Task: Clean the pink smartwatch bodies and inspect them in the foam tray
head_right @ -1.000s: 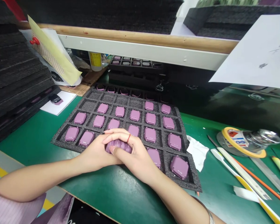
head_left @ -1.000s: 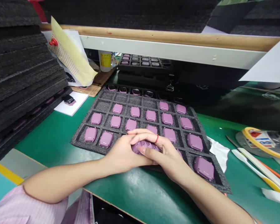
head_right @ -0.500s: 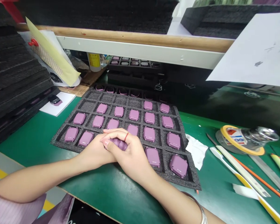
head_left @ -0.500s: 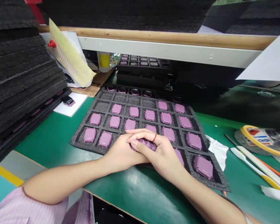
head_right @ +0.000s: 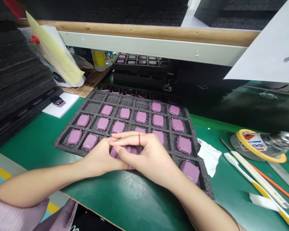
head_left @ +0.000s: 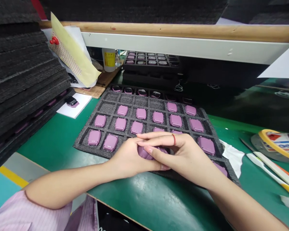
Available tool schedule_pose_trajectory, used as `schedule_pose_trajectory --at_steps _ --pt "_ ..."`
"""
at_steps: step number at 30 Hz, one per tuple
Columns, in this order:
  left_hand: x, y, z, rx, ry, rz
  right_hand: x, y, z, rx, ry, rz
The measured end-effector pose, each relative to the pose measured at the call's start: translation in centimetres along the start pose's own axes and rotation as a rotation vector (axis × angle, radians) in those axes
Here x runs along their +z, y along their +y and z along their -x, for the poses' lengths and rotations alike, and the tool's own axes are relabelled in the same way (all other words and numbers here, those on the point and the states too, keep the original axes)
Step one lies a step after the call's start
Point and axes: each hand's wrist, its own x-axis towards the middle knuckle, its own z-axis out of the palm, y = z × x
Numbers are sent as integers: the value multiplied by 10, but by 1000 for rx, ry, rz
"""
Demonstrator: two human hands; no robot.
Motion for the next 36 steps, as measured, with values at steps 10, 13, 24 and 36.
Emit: schedule_pose_trajectory --at_steps 10,13,24,36 --pt "-2 -4 0 -21 -34 -9 -8 4 -2 -121 -87 85" --pt "-2 -4 0 -33 -27 -15 -6 4 -2 -129 -71 86" --pt "-2 -3 -1 -47 -17 -46 -4 2 0 -90 -30 42" --pt "-5 -2 -1 23 -11 12 2 1 -2 -27 8 -35"
